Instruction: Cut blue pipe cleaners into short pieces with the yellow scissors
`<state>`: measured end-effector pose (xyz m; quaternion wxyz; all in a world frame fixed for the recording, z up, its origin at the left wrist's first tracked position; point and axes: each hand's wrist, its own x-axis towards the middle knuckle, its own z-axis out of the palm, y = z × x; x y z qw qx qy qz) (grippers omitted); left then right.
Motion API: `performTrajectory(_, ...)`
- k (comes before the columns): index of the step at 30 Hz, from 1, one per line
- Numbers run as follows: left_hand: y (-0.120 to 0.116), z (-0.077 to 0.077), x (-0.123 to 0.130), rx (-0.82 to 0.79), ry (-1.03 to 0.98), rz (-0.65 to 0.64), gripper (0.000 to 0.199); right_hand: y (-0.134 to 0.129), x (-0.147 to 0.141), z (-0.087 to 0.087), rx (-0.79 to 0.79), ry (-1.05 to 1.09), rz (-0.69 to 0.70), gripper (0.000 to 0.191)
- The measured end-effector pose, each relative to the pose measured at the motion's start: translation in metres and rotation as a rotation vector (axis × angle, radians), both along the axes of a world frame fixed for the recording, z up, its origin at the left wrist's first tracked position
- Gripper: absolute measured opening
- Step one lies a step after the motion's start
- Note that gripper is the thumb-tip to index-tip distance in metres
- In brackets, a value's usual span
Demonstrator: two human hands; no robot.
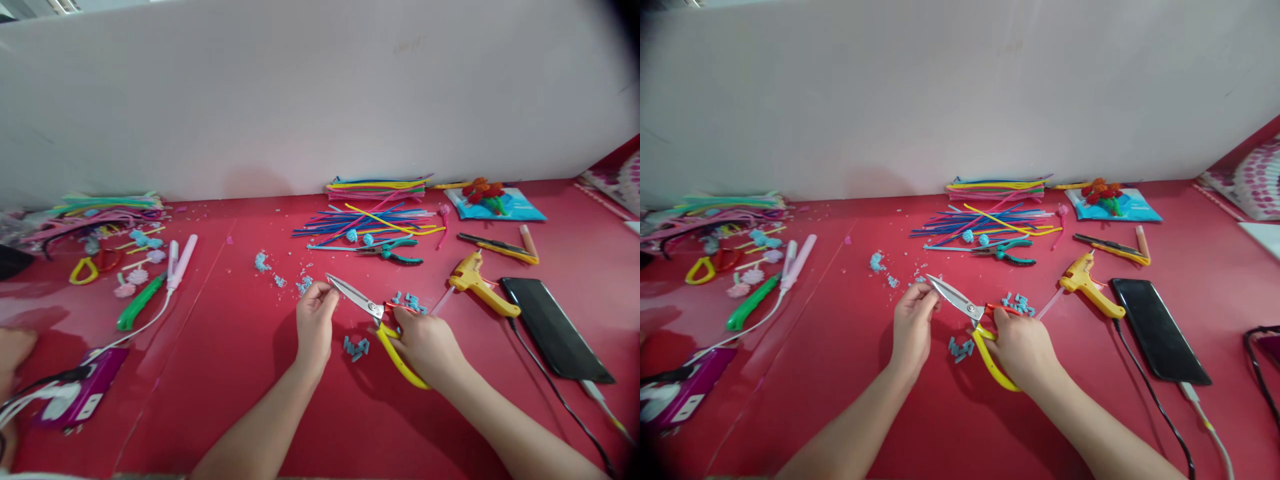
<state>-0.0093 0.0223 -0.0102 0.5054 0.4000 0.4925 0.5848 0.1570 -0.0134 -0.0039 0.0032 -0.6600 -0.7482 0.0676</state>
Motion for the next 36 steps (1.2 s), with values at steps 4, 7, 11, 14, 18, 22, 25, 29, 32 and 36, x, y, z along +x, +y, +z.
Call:
performTrajectory(4,0.0002,-0.0025,-0.0001,-0.004,-0.053,0.006,0.007,0.0002,0.0004,0.0024,0.018,0.067,-0.039,0.035)
performTrajectory(7,0.0007,-0.0023,0.0004,-0.005,-0.143,-0.002,0.006,0.0009,0.0015,0.0019,0.009,0.138,-0.018,0.034)
performTrajectory(11,0.0012,0.0003,0.0019,-0.009,-0.252,-0.047,0.007,0.0009,0.0002,-0.0018,-0.053,0.178,0.053,0.034)
performTrajectory(14,0.0015,0.0019,0.0031,-0.009,-0.317,-0.066,0.005,-0.0001,-0.0018,-0.0030,-0.078,0.189,0.061,0.035)
performTrajectory(18,0.0014,0.0017,0.0036,-0.012,-0.348,-0.086,0.005,-0.0009,-0.0023,-0.0029,-0.087,0.188,0.034,0.035)
performTrajectory(22,0.0007,0.0004,0.0025,-0.017,-0.352,-0.092,0.007,0.0000,-0.0019,-0.0034,-0.102,0.177,0.024,0.037)
performTrajectory(25,0.0003,-0.0004,0.0019,-0.013,-0.361,-0.102,0.008,0.0004,-0.0021,-0.0037,-0.099,0.172,0.027,0.037)
performTrajectory(29,0.0009,-0.0003,0.0025,-0.015,-0.373,-0.104,0.008,0.0003,-0.0024,-0.0045,-0.093,0.170,0.029,0.038)
performTrajectory(32,0.0013,0.0005,0.0032,-0.016,-0.378,-0.104,0.009,0.0005,-0.0022,-0.0055,-0.095,0.169,0.032,0.038)
performTrajectory(36,0.0009,0.0016,0.0032,-0.010,-0.374,-0.107,0.008,0.0009,-0.0016,-0.0061,-0.097,0.176,0.038,0.037)
